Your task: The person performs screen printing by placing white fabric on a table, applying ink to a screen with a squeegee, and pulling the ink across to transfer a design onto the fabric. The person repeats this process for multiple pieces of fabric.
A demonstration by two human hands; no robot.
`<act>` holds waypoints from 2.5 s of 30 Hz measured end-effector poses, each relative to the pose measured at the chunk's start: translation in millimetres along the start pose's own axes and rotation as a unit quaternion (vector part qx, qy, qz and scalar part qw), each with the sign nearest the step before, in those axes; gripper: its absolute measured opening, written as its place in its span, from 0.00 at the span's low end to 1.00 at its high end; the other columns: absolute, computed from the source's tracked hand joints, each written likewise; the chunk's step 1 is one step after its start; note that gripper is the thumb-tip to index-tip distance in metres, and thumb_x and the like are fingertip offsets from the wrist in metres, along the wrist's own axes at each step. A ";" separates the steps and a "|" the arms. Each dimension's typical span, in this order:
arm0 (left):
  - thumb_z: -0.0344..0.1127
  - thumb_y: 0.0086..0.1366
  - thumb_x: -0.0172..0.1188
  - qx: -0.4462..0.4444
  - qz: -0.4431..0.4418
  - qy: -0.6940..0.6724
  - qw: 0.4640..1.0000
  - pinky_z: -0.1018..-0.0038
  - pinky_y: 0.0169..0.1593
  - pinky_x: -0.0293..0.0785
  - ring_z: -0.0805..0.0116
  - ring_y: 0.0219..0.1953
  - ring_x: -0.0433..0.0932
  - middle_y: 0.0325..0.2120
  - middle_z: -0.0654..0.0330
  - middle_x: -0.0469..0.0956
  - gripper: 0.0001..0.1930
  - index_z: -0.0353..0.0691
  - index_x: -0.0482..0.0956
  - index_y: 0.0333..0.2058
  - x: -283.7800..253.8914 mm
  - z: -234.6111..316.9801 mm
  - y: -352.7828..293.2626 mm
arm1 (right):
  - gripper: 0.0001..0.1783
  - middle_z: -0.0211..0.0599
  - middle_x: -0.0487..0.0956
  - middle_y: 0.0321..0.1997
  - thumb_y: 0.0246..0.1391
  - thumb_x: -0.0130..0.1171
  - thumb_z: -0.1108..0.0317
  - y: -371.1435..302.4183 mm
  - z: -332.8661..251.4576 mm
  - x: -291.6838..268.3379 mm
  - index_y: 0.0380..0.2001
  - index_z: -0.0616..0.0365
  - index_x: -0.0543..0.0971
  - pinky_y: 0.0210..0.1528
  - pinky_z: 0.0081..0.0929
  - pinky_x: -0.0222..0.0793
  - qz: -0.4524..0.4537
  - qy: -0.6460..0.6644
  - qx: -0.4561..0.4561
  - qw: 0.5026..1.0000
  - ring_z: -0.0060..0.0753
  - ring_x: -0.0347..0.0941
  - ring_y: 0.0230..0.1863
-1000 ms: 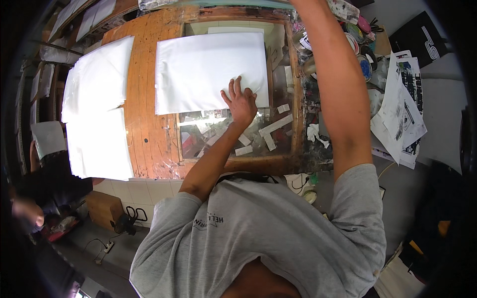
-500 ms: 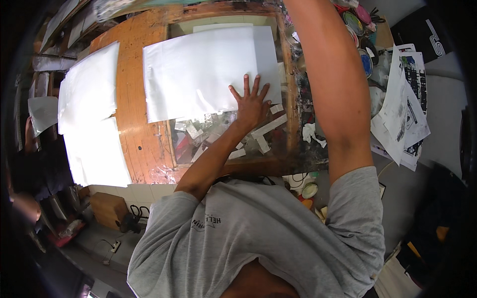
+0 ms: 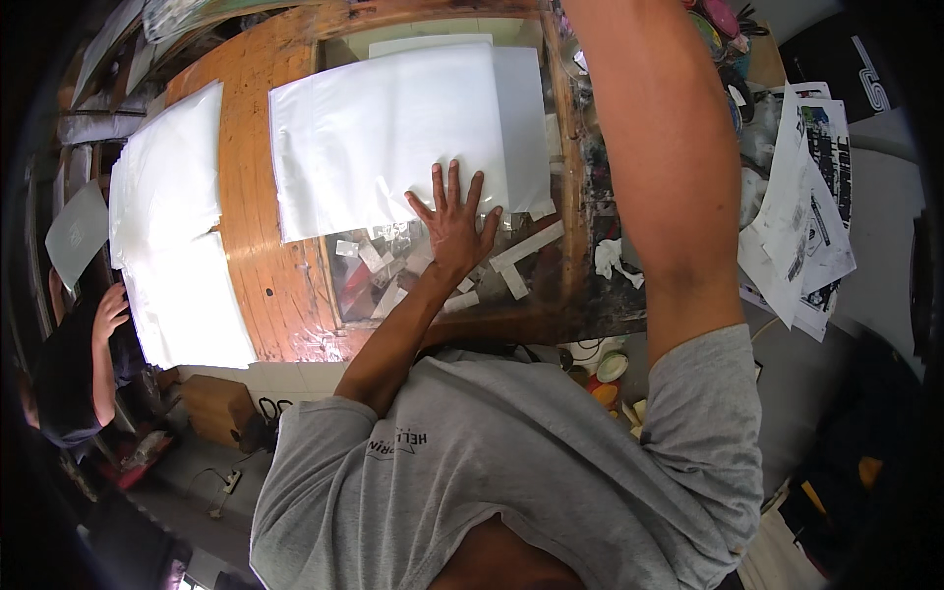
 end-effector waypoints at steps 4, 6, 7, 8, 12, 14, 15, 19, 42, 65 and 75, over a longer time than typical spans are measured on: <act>0.52 0.68 0.61 0.002 0.002 -0.004 1.000 0.24 0.67 0.27 0.44 0.77 0.42 0.73 0.48 0.54 0.30 0.50 0.71 0.65 -2.8 2.0 -5.4 | 0.40 0.62 0.83 0.45 0.69 0.41 0.36 -12.4 -7.3 -5.7 0.41 0.67 0.86 0.53 0.49 0.75 0.006 -0.018 0.027 0.999 0.53 0.82 0.47; 0.48 0.68 0.62 -0.008 0.006 -0.083 0.997 0.26 0.68 0.26 0.46 0.77 0.46 0.72 0.49 0.57 0.28 0.48 0.72 0.65 -11.7 2.2 -5.0 | 0.40 0.52 0.83 0.33 0.67 0.44 0.35 -15.4 -1.4 5.9 0.36 0.65 0.87 0.39 0.45 0.76 0.003 -0.010 0.029 1.000 0.43 0.81 0.34; 0.46 0.68 0.62 -0.016 0.006 -0.152 0.988 0.27 0.69 0.26 0.46 0.77 0.48 0.72 0.50 0.58 0.28 0.47 0.72 0.64 -21.1 3.1 -3.7 | 0.39 0.45 0.82 0.26 0.67 0.46 0.34 -20.7 -1.0 17.4 0.34 0.63 0.87 0.31 0.41 0.75 -0.017 -0.003 0.054 0.998 0.36 0.78 0.26; 0.44 0.69 0.62 -0.022 0.004 -0.222 0.975 0.28 0.69 0.25 0.47 0.76 0.50 0.72 0.51 0.59 0.27 0.45 0.72 0.64 -41.0 7.8 1.6 | 0.39 0.38 0.80 0.19 0.66 0.48 0.34 -29.2 -2.1 28.5 0.31 0.62 0.87 0.23 0.37 0.73 -0.036 0.004 0.081 0.996 0.29 0.75 0.19; 0.40 0.69 0.63 -0.139 0.208 -0.619 0.744 0.45 0.72 0.48 0.59 0.69 0.63 0.67 0.56 0.66 0.30 0.42 0.65 0.66 -166.1 21.4 -4.7 | 0.38 0.49 0.80 0.17 0.58 0.54 0.29 -129.5 -36.3 114.5 0.28 0.58 0.84 0.32 0.45 0.76 0.090 -0.006 0.000 0.996 0.52 0.81 0.24; 0.41 0.69 0.61 -0.245 0.117 -0.792 0.547 0.44 0.69 0.53 0.57 0.65 0.67 0.59 0.55 0.70 0.26 0.42 0.67 0.62 -161.7 6.1 -33.8 | 0.25 0.48 0.80 0.23 0.60 0.61 0.43 -180.1 -30.1 170.5 0.37 0.57 0.81 0.36 0.47 0.71 0.053 0.004 -0.026 0.998 0.53 0.79 0.29; 0.41 0.70 0.60 -0.294 0.066 -0.852 0.428 0.43 0.68 0.55 0.56 0.63 0.68 0.55 0.55 0.72 0.24 0.41 0.67 0.60 -152.0 -2.5 -45.1 | 0.19 0.46 0.82 0.33 0.55 0.66 0.61 -201.6 -32.8 192.7 0.48 0.55 0.78 0.42 0.48 0.69 -0.009 0.006 -0.008 1.000 0.50 0.79 0.38; 0.43 0.67 0.60 -0.476 0.044 -0.771 0.422 0.35 0.66 0.54 0.61 0.54 0.69 0.43 0.61 0.66 0.16 0.45 0.72 0.49 -79.3 -36.3 -52.8 | 0.30 0.42 0.82 0.45 0.44 0.64 0.79 -239.7 -26.1 263.1 0.55 0.53 0.75 0.49 0.46 0.65 -0.112 0.021 0.028 0.993 0.48 0.77 0.50; 0.32 0.62 0.52 -0.511 0.055 -0.739 0.437 0.42 0.53 0.67 0.60 0.50 0.72 0.38 0.59 0.71 0.03 0.46 0.72 0.29 -58.6 -50.1 -51.0 | 0.28 0.36 0.84 0.44 0.51 0.56 0.78 -62.5 77.2 319.2 0.55 0.42 0.80 0.55 0.59 0.66 -0.101 0.003 0.074 0.992 0.44 0.79 0.51; 0.27 0.64 0.53 -0.084 0.070 -0.843 0.527 0.52 0.61 0.73 0.52 0.44 0.82 0.41 0.46 0.82 0.10 0.28 0.75 0.43 -212.5 -38.4 47.3 | 0.28 0.45 0.78 0.16 0.59 0.58 0.41 -122.1 -29.9 105.4 0.30 0.59 0.82 0.23 0.42 0.71 0.125 -0.018 -0.081 0.989 0.44 0.76 0.17; 0.41 0.67 0.63 -0.194 0.130 -0.073 0.970 0.50 0.53 0.69 0.42 0.51 0.74 0.45 0.40 0.77 0.19 0.29 0.79 0.47 -73.5 -181.8 61.1 | 0.37 0.19 0.62 0.09 0.63 0.54 0.33 -45.9 -27.5 35.7 0.20 0.59 0.80 0.13 0.24 0.55 -0.015 0.062 0.039 0.997 0.16 0.50 0.09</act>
Point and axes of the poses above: each hand's wrist, its own y-axis towards the middle knuckle, its own x-axis out of the palm, z = x × y, the point moved 2 cm from there along y, towards the middle knuckle
